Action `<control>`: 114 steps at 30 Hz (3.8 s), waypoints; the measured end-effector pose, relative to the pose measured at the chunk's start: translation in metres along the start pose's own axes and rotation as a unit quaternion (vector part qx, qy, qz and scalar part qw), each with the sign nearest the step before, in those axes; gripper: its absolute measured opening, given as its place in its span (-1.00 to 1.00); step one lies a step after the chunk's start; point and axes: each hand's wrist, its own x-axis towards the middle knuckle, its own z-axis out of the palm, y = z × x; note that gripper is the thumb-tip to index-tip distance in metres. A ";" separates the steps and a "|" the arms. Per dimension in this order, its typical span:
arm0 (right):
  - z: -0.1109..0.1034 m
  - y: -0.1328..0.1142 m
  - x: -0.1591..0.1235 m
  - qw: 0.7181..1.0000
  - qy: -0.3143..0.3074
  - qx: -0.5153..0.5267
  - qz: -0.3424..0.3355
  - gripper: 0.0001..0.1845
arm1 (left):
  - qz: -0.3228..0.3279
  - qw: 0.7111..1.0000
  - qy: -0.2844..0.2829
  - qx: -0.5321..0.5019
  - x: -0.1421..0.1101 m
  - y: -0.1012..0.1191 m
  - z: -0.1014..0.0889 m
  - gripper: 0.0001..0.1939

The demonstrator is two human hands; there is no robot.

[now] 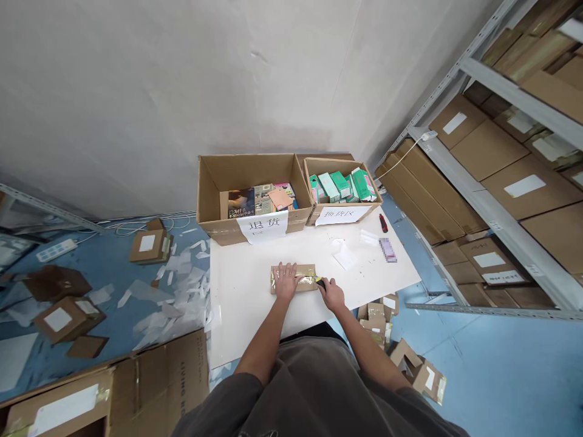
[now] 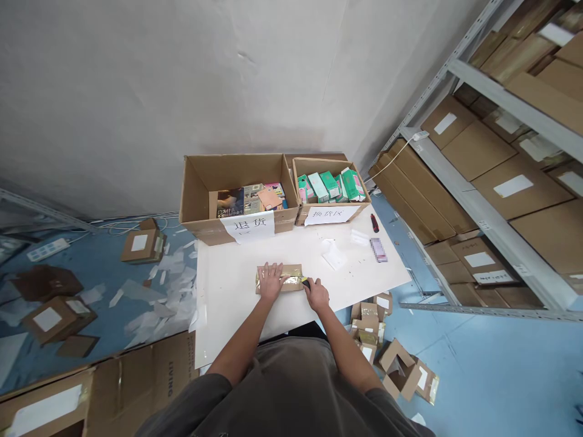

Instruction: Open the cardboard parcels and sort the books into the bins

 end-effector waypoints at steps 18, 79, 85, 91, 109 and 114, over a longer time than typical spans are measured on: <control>0.057 -0.032 0.028 0.944 -0.015 0.299 0.143 -0.41 | -0.052 0.998 0.028 0.012 -0.001 0.006 -0.013 -0.31; -0.052 -0.001 0.149 0.924 -0.279 -0.022 -0.261 -0.62 | -0.083 0.984 -0.098 0.125 -0.012 0.039 -0.014 -0.31; -0.040 0.018 0.156 0.891 -0.397 0.174 -0.136 -0.57 | -0.099 0.983 -0.092 0.123 -0.010 0.042 -0.016 -0.31; -0.016 0.045 0.121 0.871 -0.402 0.249 -0.131 -0.48 | -0.095 0.984 -0.084 0.122 -0.004 0.055 -0.015 -0.40; -0.046 0.112 0.112 0.936 -0.198 0.233 -0.173 -0.51 | -0.211 0.969 -0.060 0.116 0.025 0.069 0.016 0.13; -0.033 0.101 0.109 0.951 -0.165 0.169 -0.198 -0.60 | -0.172 0.976 -0.032 0.127 0.022 0.067 0.015 -0.13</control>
